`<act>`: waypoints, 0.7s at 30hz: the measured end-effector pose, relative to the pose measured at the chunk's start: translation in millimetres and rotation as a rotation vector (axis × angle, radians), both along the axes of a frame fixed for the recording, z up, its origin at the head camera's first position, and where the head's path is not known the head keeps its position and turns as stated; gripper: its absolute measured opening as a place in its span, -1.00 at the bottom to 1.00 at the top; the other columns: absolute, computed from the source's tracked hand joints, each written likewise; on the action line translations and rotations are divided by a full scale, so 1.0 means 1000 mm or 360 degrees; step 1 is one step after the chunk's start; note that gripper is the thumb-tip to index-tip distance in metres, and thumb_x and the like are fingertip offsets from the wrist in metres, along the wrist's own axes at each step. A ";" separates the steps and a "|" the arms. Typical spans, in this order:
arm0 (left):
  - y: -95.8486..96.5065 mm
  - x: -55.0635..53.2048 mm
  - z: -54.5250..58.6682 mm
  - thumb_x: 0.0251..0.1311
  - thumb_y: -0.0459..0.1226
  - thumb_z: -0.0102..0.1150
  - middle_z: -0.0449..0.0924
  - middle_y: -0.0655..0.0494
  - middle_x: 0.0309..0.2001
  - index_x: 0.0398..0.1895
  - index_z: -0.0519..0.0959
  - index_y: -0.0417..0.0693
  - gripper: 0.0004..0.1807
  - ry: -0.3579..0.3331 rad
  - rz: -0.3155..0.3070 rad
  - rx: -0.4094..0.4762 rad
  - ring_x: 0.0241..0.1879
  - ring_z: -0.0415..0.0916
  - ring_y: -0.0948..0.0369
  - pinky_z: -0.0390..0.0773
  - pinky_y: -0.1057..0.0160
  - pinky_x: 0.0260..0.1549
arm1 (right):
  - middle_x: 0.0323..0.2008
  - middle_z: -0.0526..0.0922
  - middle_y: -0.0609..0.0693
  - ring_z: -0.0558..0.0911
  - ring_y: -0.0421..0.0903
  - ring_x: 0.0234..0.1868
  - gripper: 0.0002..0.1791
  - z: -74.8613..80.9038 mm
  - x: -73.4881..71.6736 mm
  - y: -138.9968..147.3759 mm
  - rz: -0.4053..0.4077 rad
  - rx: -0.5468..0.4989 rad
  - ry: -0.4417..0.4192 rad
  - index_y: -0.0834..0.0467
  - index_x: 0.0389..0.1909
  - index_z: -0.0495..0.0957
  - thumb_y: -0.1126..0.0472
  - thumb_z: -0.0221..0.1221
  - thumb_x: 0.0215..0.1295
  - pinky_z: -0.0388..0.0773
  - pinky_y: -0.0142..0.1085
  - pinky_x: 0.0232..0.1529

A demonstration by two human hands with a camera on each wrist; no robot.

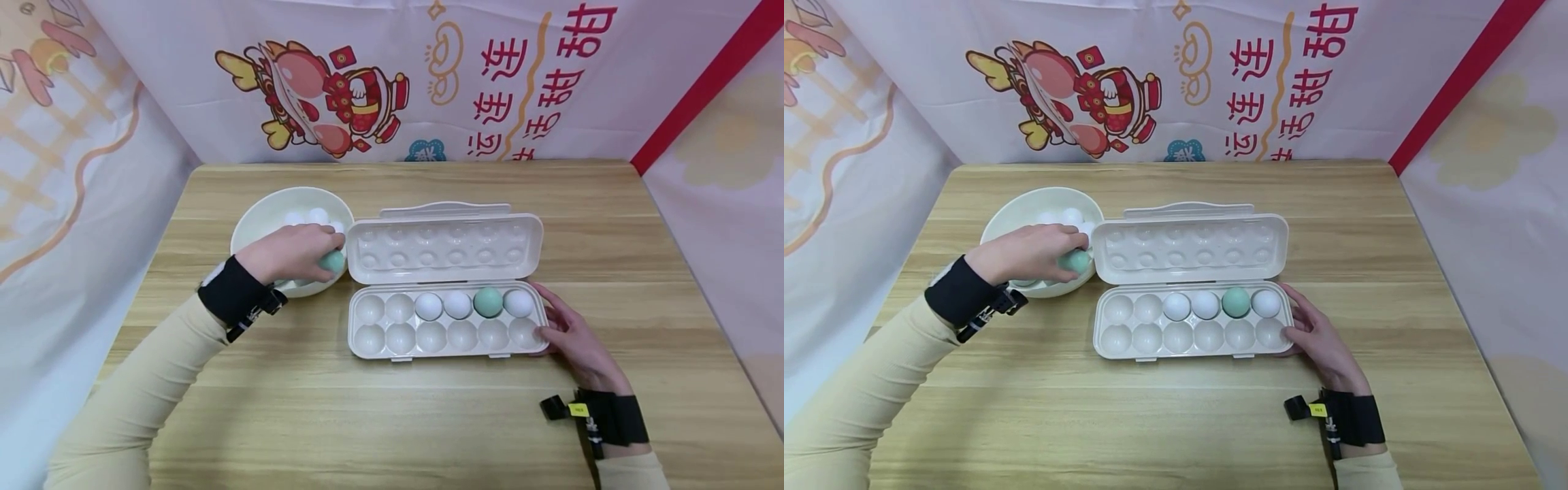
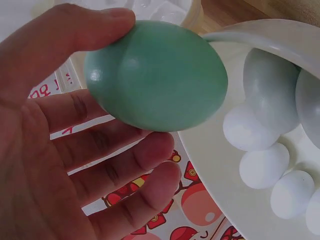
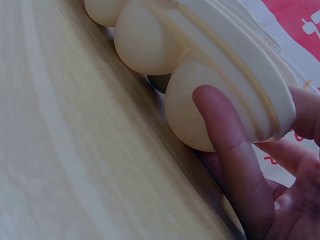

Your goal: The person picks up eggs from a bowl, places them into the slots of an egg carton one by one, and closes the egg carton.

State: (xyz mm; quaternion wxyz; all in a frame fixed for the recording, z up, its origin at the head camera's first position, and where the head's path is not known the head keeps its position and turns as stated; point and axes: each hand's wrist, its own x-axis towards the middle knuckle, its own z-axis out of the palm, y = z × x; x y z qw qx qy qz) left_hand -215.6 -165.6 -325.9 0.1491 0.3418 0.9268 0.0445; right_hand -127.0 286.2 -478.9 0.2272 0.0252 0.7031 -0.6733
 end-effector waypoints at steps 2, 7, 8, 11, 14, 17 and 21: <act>0.001 0.001 0.000 0.02 -0.24 0.35 0.47 0.08 -0.35 -0.28 0.52 -0.10 -0.75 0.0005 -0.0005 0.0005 -0.37 0.42 0.11 0.49 0.11 -0.38 | 0.29 0.18 0.26 0.51 -0.03 -0.08 -0.11 0.000 0.000 0.000 0.0003 0.0012 0.0000 -0.22 0.50 0.02 0.49 0.04 0.26 0.60 -0.21 -0.24; 0.005 0.003 0.002 0.02 -0.24 0.37 0.48 0.08 -0.34 -0.26 0.53 -0.11 -0.73 -0.0011 -0.0008 0.0022 -0.37 0.41 0.13 0.49 0.15 -0.36 | 0.28 0.19 0.27 0.51 -0.02 -0.08 -0.10 0.000 0.000 0.000 -0.0007 0.0032 -0.0011 -0.26 0.49 0.04 0.49 0.05 0.25 0.60 -0.21 -0.24; 0.006 0.004 0.002 0.02 -0.23 0.38 0.48 0.09 -0.35 -0.26 0.53 -0.12 -0.73 -0.0007 -0.0014 0.0025 -0.37 0.42 0.13 0.50 0.15 -0.36 | 0.28 0.18 0.28 0.51 -0.02 -0.08 -0.09 0.000 0.000 -0.001 -0.0007 0.0035 -0.0012 -0.27 0.49 0.04 0.49 0.05 0.24 0.60 -0.21 -0.24; 0.008 0.005 0.003 0.01 -0.24 0.39 0.47 0.09 -0.36 -0.27 0.52 -0.12 -0.72 0.0017 -0.0037 0.0028 -0.38 0.42 0.13 0.49 0.16 -0.37 | 0.28 0.18 0.28 0.50 -0.01 -0.07 -0.10 0.000 0.000 -0.001 -0.0012 0.0040 -0.0023 -0.28 0.49 0.04 0.48 0.06 0.25 0.59 -0.20 -0.23; 0.011 0.005 0.003 0.00 -0.25 0.39 0.46 0.09 -0.37 -0.30 0.51 -0.12 -0.73 0.0038 -0.0061 0.0033 -0.40 0.41 0.14 0.48 0.16 -0.40 | 0.28 0.18 0.27 0.48 0.00 -0.06 -0.10 0.001 -0.001 -0.001 -0.0015 0.0035 -0.0034 -0.27 0.49 0.04 0.48 0.06 0.26 0.59 -0.21 -0.22; 0.014 0.006 0.003 0.01 -0.26 0.38 0.44 0.10 -0.40 -0.33 0.50 -0.12 -0.75 0.0034 -0.0076 0.0037 -0.43 0.40 0.14 0.46 0.18 -0.42 | 0.27 0.19 0.27 0.49 -0.02 -0.07 -0.11 0.001 -0.001 -0.001 -0.0008 0.0018 -0.0002 -0.21 0.50 0.03 0.49 0.05 0.26 0.60 -0.20 -0.24; 0.018 0.008 0.003 0.03 -0.27 0.36 0.43 0.11 -0.41 -0.32 0.49 -0.13 -0.76 0.0027 -0.0094 0.0051 -0.44 0.39 0.14 0.46 0.19 -0.43 | 0.27 0.19 0.31 0.53 -0.04 -0.08 -0.11 0.000 -0.001 -0.001 0.0013 -0.0009 0.0063 -0.14 0.51 0.01 0.52 0.03 0.25 0.61 -0.18 -0.27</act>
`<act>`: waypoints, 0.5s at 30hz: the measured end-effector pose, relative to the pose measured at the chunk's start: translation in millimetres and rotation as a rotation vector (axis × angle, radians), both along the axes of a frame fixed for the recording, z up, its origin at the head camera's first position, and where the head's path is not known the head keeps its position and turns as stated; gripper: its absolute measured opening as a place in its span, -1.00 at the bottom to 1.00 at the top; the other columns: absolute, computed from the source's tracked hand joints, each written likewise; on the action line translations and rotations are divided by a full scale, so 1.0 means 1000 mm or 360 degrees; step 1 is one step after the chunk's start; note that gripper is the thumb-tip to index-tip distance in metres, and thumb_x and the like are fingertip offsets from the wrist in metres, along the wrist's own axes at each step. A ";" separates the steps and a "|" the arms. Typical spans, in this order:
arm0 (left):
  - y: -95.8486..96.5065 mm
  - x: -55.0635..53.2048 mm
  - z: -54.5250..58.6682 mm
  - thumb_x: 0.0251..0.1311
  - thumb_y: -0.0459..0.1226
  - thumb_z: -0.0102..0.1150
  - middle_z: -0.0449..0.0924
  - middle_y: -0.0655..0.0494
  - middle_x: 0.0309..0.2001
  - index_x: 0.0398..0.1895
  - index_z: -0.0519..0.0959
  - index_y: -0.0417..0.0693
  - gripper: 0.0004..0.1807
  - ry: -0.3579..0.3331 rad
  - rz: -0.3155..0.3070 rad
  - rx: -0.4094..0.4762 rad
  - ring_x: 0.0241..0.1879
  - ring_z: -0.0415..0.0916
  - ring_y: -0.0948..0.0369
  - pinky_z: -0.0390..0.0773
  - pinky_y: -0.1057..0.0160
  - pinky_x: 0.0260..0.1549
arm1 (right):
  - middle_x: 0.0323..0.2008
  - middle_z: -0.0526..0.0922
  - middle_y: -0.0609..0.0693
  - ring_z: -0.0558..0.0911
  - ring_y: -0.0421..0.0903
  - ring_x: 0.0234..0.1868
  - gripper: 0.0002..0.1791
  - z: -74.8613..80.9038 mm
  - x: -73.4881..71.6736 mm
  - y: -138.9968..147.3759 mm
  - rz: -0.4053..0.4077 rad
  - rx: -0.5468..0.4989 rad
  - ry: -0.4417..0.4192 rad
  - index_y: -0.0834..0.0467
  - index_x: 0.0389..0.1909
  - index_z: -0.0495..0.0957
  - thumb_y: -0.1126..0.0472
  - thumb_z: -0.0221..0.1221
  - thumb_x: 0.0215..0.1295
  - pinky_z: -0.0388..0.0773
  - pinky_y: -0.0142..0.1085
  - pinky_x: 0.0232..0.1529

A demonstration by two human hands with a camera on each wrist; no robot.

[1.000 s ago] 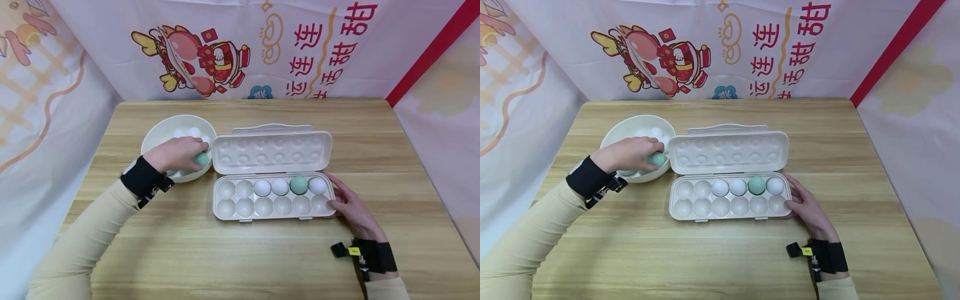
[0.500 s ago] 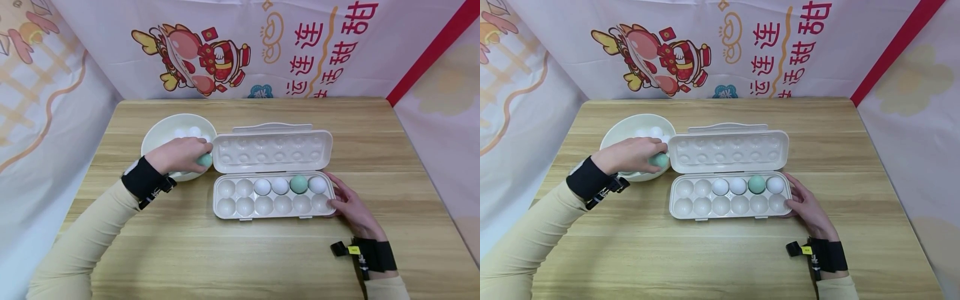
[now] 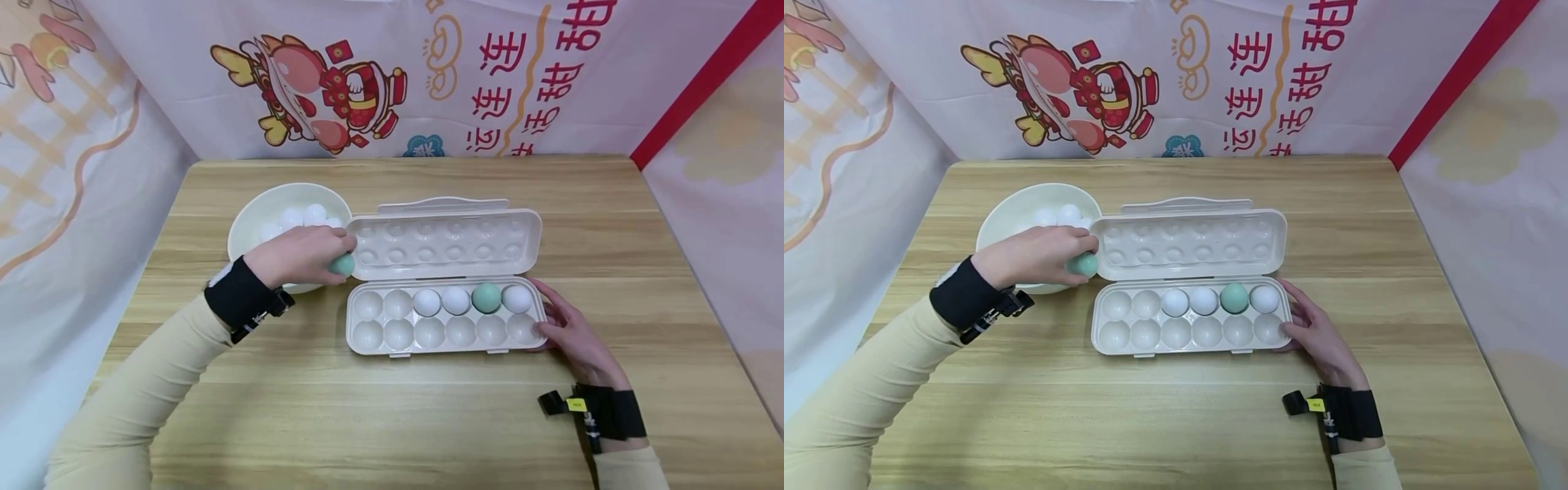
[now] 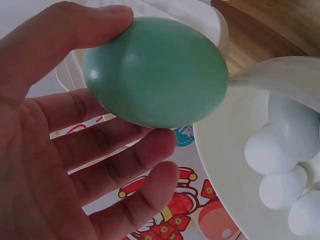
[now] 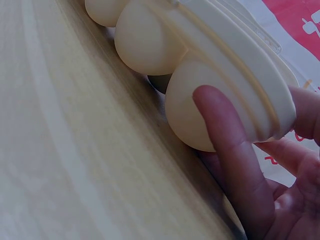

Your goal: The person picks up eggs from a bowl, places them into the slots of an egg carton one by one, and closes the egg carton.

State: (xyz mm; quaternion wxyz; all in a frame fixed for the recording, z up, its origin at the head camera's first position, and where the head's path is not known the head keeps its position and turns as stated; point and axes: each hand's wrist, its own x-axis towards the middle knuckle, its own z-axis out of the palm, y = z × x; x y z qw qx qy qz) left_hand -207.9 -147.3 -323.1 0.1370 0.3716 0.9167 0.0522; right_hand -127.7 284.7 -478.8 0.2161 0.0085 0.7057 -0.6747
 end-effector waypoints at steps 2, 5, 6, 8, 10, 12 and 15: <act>0.002 0.000 0.000 0.03 -0.25 0.36 0.44 0.11 -0.40 -0.31 0.49 -0.13 -0.75 0.0004 -0.0014 0.0009 -0.43 0.40 0.15 0.47 0.19 -0.43 | 0.27 0.19 0.30 0.53 -0.04 -0.08 -0.11 0.000 0.000 0.000 0.0003 -0.0006 0.0003 -0.15 0.51 0.02 0.51 0.04 0.25 0.61 -0.18 -0.27; 0.006 0.001 -0.001 0.04 -0.25 0.35 0.44 0.11 -0.40 -0.32 0.49 -0.12 -0.76 0.0004 -0.0039 0.0029 -0.43 0.41 0.15 0.48 0.19 -0.45 | 0.27 0.20 0.29 0.52 -0.04 -0.08 -0.11 0.001 0.000 0.001 0.0007 -0.0005 0.0005 -0.16 0.51 0.02 0.50 0.05 0.26 0.61 -0.19 -0.27; 0.007 0.001 -0.002 0.04 -0.24 0.35 0.44 0.11 -0.40 -0.32 0.49 -0.12 -0.76 0.0005 -0.0044 0.0028 -0.43 0.41 0.15 0.48 0.19 -0.46 | 0.27 0.21 0.29 0.52 -0.04 -0.08 -0.11 0.001 0.000 0.001 0.0008 -0.0003 0.0007 -0.16 0.51 0.02 0.50 0.05 0.25 0.61 -0.19 -0.27; 0.010 0.002 -0.002 0.04 -0.23 0.35 0.43 0.11 -0.40 -0.32 0.49 -0.11 -0.75 -0.0003 -0.0050 0.0027 -0.44 0.41 0.15 0.48 0.19 -0.48 | 0.26 0.22 0.28 0.53 -0.04 -0.08 -0.11 0.001 -0.001 0.001 0.0005 -0.0001 0.0002 -0.16 0.51 0.03 0.50 0.06 0.25 0.61 -0.18 -0.27; 0.013 0.002 -0.004 0.04 -0.22 0.36 0.43 0.10 -0.40 -0.31 0.49 -0.10 -0.74 -0.0005 -0.0049 0.0012 -0.44 0.41 0.15 0.48 0.20 -0.50 | 0.26 0.23 0.27 0.54 -0.04 -0.06 -0.11 0.000 -0.001 0.001 0.0001 -0.0004 -0.0007 -0.16 0.51 0.03 0.50 0.07 0.25 0.62 -0.17 -0.26; 0.016 0.002 -0.005 0.03 -0.21 0.39 0.42 0.09 -0.39 -0.29 0.50 -0.10 -0.72 -0.0005 -0.0052 -0.0002 -0.43 0.41 0.15 0.48 0.20 -0.50 | 0.26 0.23 0.27 0.54 -0.04 -0.05 -0.11 0.000 -0.002 0.001 0.0000 -0.0007 -0.0015 -0.16 0.51 0.03 0.49 0.08 0.25 0.62 -0.16 -0.25; 0.020 0.003 -0.009 0.02 -0.20 0.41 0.43 0.08 -0.37 -0.27 0.51 -0.11 -0.70 -0.0012 -0.0072 0.0001 -0.42 0.41 0.16 0.49 0.21 -0.48 | 0.27 0.22 0.28 0.54 -0.05 -0.04 -0.12 0.000 -0.001 0.001 0.0000 0.0000 -0.0016 -0.16 0.51 0.03 0.48 0.08 0.25 0.61 -0.15 -0.24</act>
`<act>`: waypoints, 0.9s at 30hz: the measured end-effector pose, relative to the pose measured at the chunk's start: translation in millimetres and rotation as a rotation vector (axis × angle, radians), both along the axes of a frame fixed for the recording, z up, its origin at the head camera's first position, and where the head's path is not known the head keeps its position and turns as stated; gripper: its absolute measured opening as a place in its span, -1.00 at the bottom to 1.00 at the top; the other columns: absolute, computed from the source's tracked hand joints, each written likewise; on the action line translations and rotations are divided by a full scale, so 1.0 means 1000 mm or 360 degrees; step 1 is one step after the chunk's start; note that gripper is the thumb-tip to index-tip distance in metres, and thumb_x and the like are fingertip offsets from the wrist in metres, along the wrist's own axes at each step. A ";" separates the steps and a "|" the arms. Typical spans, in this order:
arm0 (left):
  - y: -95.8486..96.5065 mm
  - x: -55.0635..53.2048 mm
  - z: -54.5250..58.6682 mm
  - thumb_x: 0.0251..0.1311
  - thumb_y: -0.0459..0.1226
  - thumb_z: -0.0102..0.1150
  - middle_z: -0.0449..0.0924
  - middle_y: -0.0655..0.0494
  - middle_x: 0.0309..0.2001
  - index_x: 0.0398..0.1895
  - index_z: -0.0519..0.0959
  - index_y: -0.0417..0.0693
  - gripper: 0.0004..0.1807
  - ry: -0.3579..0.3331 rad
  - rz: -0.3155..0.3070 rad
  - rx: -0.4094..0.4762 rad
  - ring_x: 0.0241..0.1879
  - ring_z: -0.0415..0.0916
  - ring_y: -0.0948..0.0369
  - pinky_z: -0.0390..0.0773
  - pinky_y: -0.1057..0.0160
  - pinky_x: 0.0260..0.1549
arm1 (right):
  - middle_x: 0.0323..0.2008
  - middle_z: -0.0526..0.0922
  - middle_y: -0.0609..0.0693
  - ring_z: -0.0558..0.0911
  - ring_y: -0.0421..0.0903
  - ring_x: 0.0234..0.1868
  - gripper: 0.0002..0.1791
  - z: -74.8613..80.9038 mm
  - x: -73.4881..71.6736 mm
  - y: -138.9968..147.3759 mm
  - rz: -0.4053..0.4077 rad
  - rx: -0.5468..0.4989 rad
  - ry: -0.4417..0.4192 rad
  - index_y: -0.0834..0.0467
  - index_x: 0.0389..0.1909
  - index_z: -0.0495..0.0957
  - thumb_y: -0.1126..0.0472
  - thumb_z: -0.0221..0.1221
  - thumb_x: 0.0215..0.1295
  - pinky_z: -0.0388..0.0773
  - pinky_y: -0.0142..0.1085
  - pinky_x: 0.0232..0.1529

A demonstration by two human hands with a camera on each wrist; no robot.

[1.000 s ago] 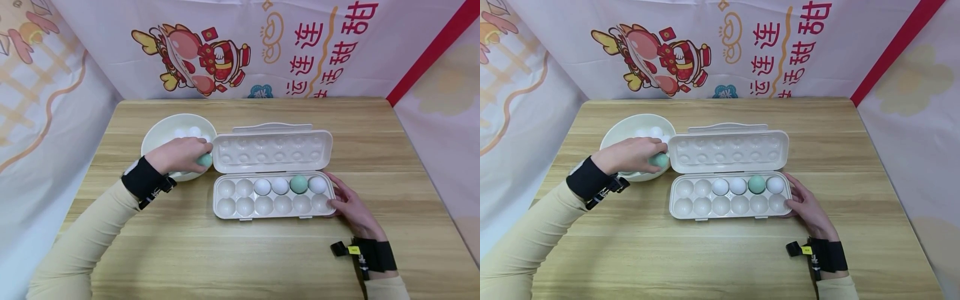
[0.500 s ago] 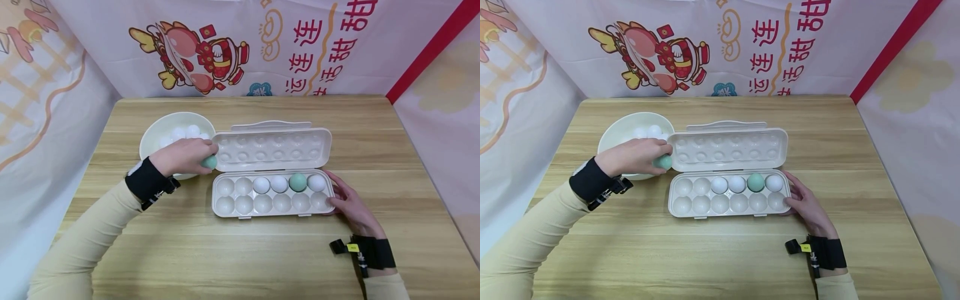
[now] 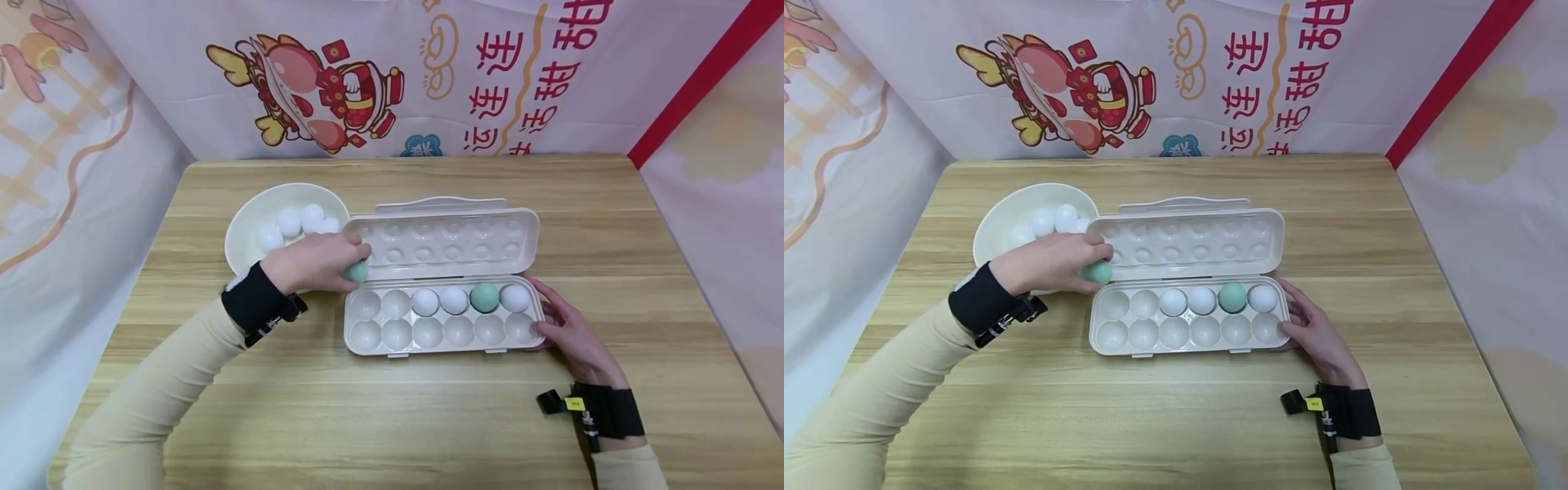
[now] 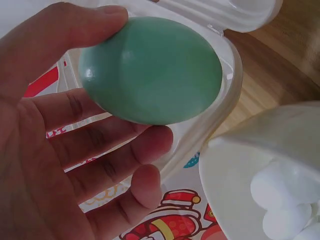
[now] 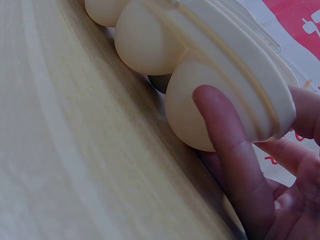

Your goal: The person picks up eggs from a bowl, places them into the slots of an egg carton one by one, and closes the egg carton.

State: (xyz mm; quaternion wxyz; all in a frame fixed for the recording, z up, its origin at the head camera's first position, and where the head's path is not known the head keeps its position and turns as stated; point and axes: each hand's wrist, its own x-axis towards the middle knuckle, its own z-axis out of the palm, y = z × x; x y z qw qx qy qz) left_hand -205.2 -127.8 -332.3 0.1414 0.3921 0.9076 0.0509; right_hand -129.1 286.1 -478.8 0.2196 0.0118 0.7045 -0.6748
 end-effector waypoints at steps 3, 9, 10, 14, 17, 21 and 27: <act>0.003 0.000 -0.005 0.02 -0.20 0.41 0.44 0.08 -0.37 -0.27 0.50 -0.13 -0.69 -0.0006 -0.0047 0.0019 -0.41 0.41 0.16 0.49 0.21 -0.45 | 0.28 0.20 0.31 0.54 -0.04 -0.05 -0.11 0.000 0.000 -0.001 0.0004 0.0009 0.0014 -0.15 0.51 0.03 0.50 0.07 0.25 0.62 -0.15 -0.25; 0.009 0.001 -0.014 0.01 -0.20 0.43 0.47 0.08 -0.37 -0.28 0.50 -0.13 -0.68 -0.0014 -0.0094 0.0047 -0.41 0.43 0.16 0.49 0.20 -0.39 | 0.26 0.23 0.30 0.57 -0.03 -0.11 -0.12 0.000 0.001 -0.002 -0.0002 0.0007 0.0019 -0.16 0.50 0.05 0.52 0.04 0.25 0.62 -0.15 -0.29; 0.010 0.000 -0.016 0.00 -0.20 0.43 0.47 0.08 -0.36 -0.28 0.50 -0.13 -0.68 -0.0008 -0.0103 0.0052 -0.41 0.43 0.16 0.49 0.20 -0.40 | 0.25 0.23 0.29 0.57 -0.03 -0.11 -0.12 0.000 0.001 -0.002 -0.0007 0.0008 0.0016 -0.17 0.50 0.05 0.52 0.04 0.25 0.62 -0.16 -0.30; 0.014 0.000 -0.022 -0.01 -0.17 0.43 0.46 0.09 -0.37 -0.29 0.49 -0.10 -0.67 0.0015 -0.0139 0.0060 -0.42 0.43 0.16 0.47 0.23 -0.44 | 0.25 0.23 0.28 0.56 -0.03 -0.11 -0.12 0.000 0.001 -0.002 -0.0013 0.0028 0.0012 -0.18 0.50 0.06 0.52 0.03 0.25 0.62 -0.16 -0.29; 0.017 -0.001 -0.027 -0.01 -0.16 0.42 0.45 0.11 -0.37 -0.29 0.49 -0.09 -0.67 0.0014 -0.0161 0.0056 -0.43 0.42 0.18 0.44 0.26 -0.49 | 0.26 0.22 0.29 0.55 -0.02 -0.10 -0.12 0.000 0.001 -0.001 -0.0007 0.0029 0.0020 -0.17 0.50 0.05 0.51 0.04 0.25 0.62 -0.16 -0.28; 0.022 0.000 -0.031 0.00 -0.18 0.40 0.46 0.12 -0.37 -0.27 0.49 -0.10 -0.68 -0.0007 -0.0190 0.0063 -0.43 0.43 0.20 0.45 0.27 -0.48 | 0.26 0.23 0.28 0.55 -0.02 -0.08 -0.12 -0.001 0.001 0.000 -0.0001 0.0006 0.0026 -0.16 0.51 0.04 0.51 0.04 0.25 0.62 -0.15 -0.27; 0.028 0.001 -0.036 -0.02 -0.19 0.39 0.45 0.14 -0.38 -0.29 0.49 -0.09 -0.69 0.0026 -0.0254 0.0103 -0.42 0.44 0.19 0.45 0.26 -0.45 | 0.25 0.24 0.25 0.54 -0.03 -0.08 -0.12 -0.002 0.001 0.002 -0.0011 0.0005 0.0011 -0.20 0.50 0.05 0.50 0.03 0.25 0.61 -0.17 -0.27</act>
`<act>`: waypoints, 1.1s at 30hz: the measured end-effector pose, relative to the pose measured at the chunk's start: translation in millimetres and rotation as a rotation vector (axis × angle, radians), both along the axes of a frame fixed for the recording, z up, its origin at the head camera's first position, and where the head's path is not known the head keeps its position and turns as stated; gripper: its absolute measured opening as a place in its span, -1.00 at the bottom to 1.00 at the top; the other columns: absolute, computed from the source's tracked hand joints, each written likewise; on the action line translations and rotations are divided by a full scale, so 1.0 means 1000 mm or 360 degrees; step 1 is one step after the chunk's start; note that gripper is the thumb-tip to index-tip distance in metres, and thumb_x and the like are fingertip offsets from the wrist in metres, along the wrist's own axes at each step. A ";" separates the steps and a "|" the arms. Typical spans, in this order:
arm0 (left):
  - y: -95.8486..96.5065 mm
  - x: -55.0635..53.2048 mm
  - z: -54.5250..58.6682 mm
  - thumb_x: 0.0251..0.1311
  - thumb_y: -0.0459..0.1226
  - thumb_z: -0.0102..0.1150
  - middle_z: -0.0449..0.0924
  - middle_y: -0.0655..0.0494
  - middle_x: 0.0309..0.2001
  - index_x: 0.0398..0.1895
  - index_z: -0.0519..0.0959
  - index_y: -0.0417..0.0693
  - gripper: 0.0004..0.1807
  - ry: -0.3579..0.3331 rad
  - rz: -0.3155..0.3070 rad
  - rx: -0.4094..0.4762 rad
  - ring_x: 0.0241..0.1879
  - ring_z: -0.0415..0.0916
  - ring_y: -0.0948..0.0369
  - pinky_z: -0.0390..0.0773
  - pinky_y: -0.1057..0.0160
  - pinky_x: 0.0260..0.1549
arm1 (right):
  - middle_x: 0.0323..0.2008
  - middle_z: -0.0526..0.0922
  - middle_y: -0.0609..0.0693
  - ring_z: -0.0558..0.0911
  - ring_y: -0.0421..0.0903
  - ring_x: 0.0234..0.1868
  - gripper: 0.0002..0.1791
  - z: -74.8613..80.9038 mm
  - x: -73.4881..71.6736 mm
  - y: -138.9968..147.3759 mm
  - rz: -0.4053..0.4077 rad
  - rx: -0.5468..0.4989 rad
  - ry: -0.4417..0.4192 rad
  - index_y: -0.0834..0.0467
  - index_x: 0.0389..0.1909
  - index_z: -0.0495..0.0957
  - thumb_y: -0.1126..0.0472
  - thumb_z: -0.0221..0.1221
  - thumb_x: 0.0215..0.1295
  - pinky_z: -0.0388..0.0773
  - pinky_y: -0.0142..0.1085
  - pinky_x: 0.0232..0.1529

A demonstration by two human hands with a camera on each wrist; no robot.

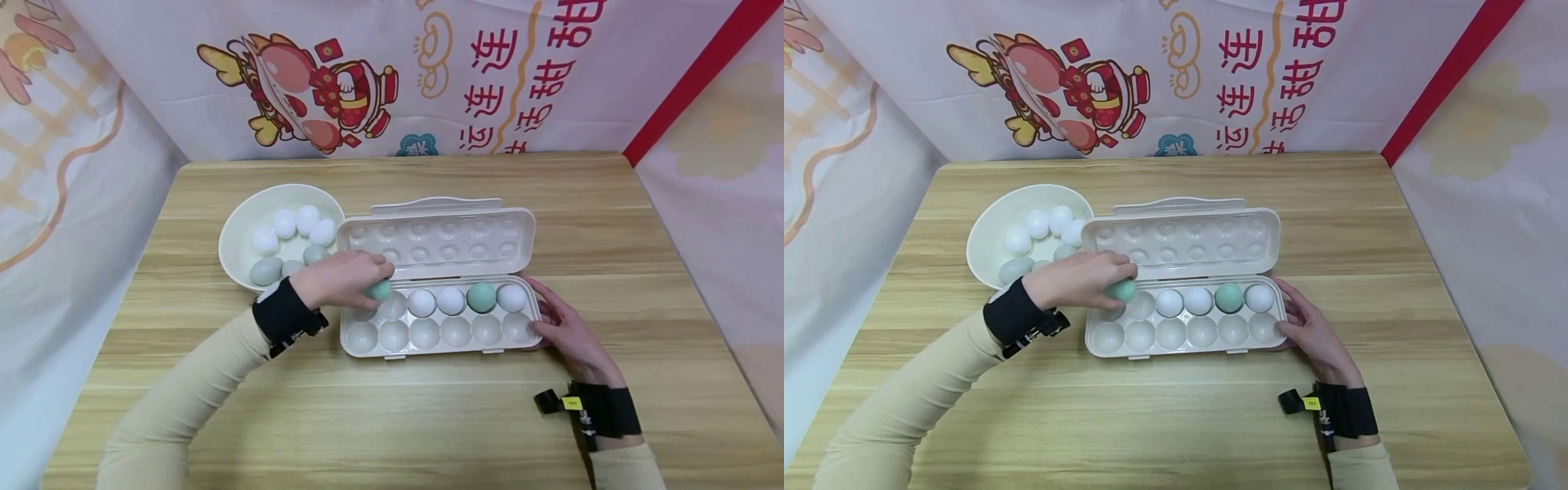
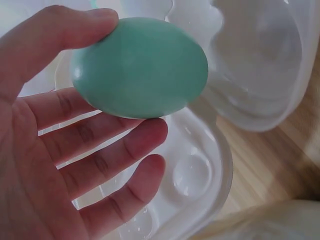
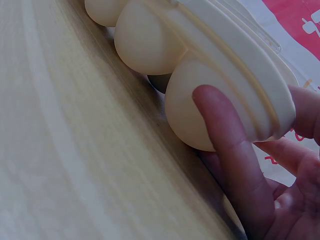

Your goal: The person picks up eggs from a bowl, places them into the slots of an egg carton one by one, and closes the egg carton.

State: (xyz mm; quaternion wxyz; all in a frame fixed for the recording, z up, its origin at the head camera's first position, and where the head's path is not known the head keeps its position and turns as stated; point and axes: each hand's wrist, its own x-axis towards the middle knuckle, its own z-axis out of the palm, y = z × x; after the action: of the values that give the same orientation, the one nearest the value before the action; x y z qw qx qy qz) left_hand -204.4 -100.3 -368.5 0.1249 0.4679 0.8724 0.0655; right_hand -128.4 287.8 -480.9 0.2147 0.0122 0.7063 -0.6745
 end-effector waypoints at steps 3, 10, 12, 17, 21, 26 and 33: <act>0.003 0.002 -0.003 -0.01 -0.19 0.38 0.44 0.14 -0.38 -0.29 0.48 -0.09 -0.70 0.0027 -0.0027 0.0019 -0.44 0.45 0.17 0.45 0.25 -0.43 | 0.25 0.24 0.24 0.54 -0.03 -0.09 -0.12 0.000 0.000 0.000 -0.0004 0.0000 -0.0009 -0.21 0.50 0.06 0.51 0.03 0.25 0.61 -0.17 -0.28; 0.010 0.006 -0.006 -0.03 -0.23 0.39 0.40 0.12 -0.35 -0.25 0.50 -0.10 -0.69 0.0077 -0.0084 0.0013 -0.45 0.44 0.19 0.48 0.24 -0.47 | 0.26 0.23 0.24 0.53 -0.02 -0.08 -0.12 0.001 -0.002 -0.001 0.0004 0.0008 0.0004 -0.18 0.50 0.04 0.50 0.04 0.24 0.61 -0.17 -0.28; 0.011 0.007 -0.008 -0.04 -0.24 0.40 0.41 0.10 -0.34 -0.23 0.51 -0.10 -0.68 0.0084 -0.0106 0.0010 -0.40 0.44 0.19 0.49 0.23 -0.45 | 0.26 0.22 0.25 0.53 -0.02 -0.08 -0.12 0.001 -0.002 -0.001 0.0004 0.0011 0.0001 -0.17 0.51 0.03 0.50 0.04 0.24 0.61 -0.17 -0.28; 0.014 0.008 -0.012 -0.06 -0.23 0.45 0.48 0.09 -0.28 -0.19 0.53 -0.09 -0.64 0.0073 -0.0139 0.0017 -0.25 0.44 0.13 0.51 0.20 -0.36 | 0.28 0.20 0.24 0.49 0.01 -0.05 -0.12 0.002 0.001 -0.001 -0.0007 0.0018 -0.0042 -0.22 0.50 0.04 0.49 0.05 0.26 0.61 -0.18 -0.27; 0.015 0.009 -0.015 -0.05 -0.27 0.43 0.51 0.09 -0.26 -0.20 0.53 -0.09 -0.66 0.0085 -0.0166 0.0023 -0.22 0.43 0.09 0.48 0.19 -0.31 | 0.30 0.18 0.24 0.46 0.02 -0.02 -0.11 0.003 0.002 -0.002 -0.0019 0.0041 -0.0057 -0.25 0.50 0.04 0.48 0.05 0.25 0.59 -0.19 -0.25; 0.017 0.011 -0.017 -0.07 -0.37 0.40 0.55 0.07 -0.25 -0.20 0.52 -0.12 -0.67 0.0101 -0.0188 0.0008 -0.21 0.44 0.06 0.47 0.17 -0.27 | 0.27 0.20 0.26 0.47 0.00 -0.05 -0.10 0.003 0.002 -0.003 -0.0028 0.0067 -0.0050 -0.23 0.50 0.03 0.48 0.05 0.24 0.58 -0.22 -0.25; 0.018 0.016 -0.022 -0.09 -0.49 0.33 0.57 0.07 -0.24 -0.23 0.52 -0.12 -0.68 0.0098 -0.0206 -0.0009 -0.25 0.47 0.05 0.46 0.17 -0.26 | 0.26 0.21 0.28 0.48 0.01 -0.07 -0.09 0.002 0.003 -0.003 -0.0015 0.0076 -0.0036 -0.23 0.50 0.04 0.47 0.07 0.22 0.59 -0.21 -0.26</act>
State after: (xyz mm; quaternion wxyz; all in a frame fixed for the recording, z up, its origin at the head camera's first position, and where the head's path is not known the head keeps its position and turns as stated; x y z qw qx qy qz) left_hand -188.9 -82.0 -390.8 0.1032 0.5248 0.8440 0.0405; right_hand -125.1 284.7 -478.7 0.2192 0.0284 0.7196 -0.6583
